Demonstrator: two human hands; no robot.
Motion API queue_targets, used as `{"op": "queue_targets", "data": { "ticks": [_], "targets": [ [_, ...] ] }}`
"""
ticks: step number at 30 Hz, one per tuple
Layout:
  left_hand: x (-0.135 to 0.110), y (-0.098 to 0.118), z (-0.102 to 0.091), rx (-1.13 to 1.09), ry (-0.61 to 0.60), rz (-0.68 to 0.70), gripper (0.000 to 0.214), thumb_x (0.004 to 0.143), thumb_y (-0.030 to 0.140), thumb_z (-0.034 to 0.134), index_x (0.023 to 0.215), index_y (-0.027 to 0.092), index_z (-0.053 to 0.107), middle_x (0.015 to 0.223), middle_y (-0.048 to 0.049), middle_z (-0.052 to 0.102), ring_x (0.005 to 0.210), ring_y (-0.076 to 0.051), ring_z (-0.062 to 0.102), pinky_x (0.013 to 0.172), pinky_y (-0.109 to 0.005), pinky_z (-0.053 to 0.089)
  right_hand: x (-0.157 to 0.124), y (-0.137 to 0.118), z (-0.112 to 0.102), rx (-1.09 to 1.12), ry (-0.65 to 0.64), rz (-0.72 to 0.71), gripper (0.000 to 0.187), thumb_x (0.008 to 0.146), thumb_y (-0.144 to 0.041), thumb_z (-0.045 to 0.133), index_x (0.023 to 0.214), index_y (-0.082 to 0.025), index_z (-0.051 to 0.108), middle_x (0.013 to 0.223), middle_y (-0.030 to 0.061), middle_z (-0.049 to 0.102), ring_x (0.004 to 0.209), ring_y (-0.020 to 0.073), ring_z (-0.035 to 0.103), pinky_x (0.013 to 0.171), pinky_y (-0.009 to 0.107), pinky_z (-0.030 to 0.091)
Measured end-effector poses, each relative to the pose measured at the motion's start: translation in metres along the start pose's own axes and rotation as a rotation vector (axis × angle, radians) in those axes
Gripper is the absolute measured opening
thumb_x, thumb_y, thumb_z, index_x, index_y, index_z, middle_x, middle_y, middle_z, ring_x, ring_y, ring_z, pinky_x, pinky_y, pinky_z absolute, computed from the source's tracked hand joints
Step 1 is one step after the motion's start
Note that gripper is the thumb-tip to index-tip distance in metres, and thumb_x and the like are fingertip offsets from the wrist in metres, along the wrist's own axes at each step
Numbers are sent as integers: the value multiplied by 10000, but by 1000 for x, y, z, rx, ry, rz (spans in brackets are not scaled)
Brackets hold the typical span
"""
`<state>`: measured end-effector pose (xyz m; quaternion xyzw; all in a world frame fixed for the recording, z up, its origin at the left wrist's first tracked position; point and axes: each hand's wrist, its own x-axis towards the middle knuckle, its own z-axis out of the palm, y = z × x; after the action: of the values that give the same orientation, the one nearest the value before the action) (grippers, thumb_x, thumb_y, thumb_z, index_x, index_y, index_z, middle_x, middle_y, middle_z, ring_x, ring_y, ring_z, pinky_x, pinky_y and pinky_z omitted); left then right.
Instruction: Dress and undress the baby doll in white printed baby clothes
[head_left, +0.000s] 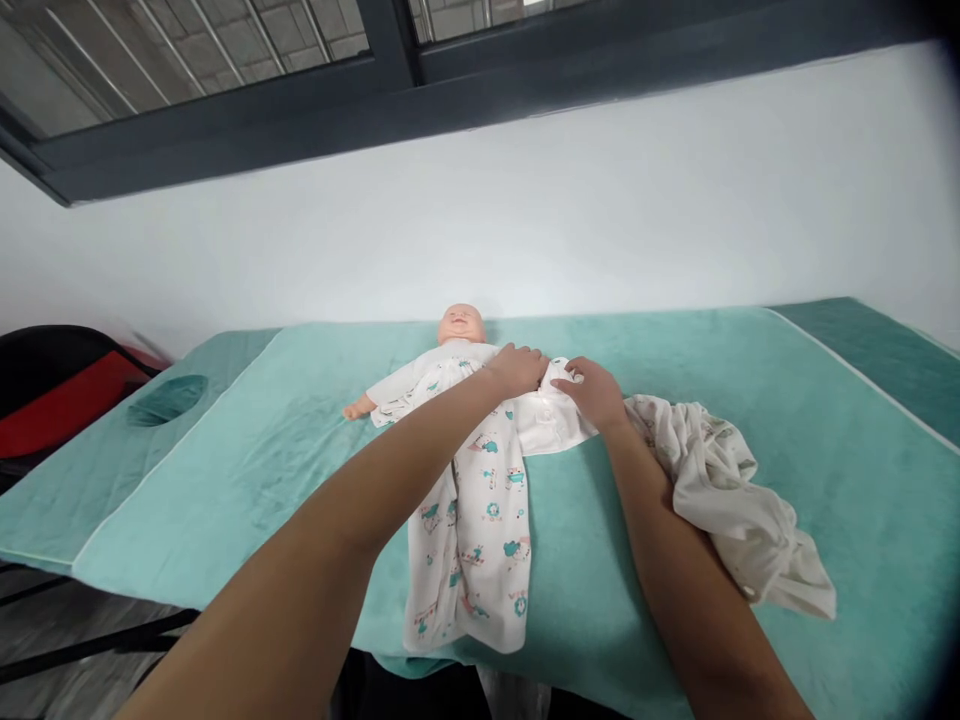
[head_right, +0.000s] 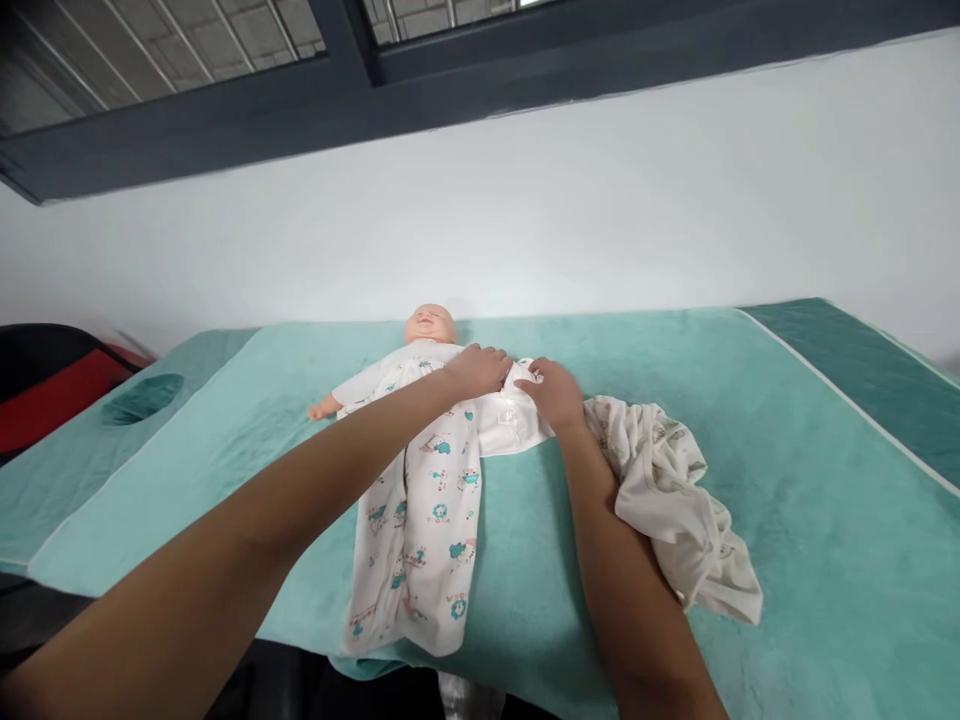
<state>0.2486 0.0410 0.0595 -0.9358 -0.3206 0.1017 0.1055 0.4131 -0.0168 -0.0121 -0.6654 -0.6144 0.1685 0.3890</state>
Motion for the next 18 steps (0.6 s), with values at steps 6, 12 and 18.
{"op": "queue_targets", "data": {
  "ticks": [6, 12, 18],
  "targets": [
    [-3, 0, -1, 45, -4, -26, 297, 963, 170, 398, 1144, 119, 629, 1094, -168, 681, 1012, -272, 642, 827, -376, 405, 0, -1, 0, 61, 90, 38, 89, 780, -310, 569, 828, -244, 536, 747, 0, 593, 712, 200, 532, 680, 301, 357],
    [-14, -5, -12, 102, -10, -21, 281, 956, 135, 415, 1130, 101, 633, 1108, -182, 672, 1035, -296, 627, 826, -390, 390, -1, -3, 1, 138, 165, 99, 93, 710, -228, 543, 791, -239, 497, 683, -18, 538, 660, 183, 493, 653, 291, 341],
    [-33, -23, -27, 144, 7, -52, 241, 953, 215, 515, 1141, 96, 607, 1119, -166, 656, 1016, -285, 605, 793, -365, 365, 0, -4, 1, 179, 183, 167, 74, 690, -194, 547, 756, -225, 535, 728, -4, 572, 696, 181, 506, 674, 296, 354]
  ]
}}
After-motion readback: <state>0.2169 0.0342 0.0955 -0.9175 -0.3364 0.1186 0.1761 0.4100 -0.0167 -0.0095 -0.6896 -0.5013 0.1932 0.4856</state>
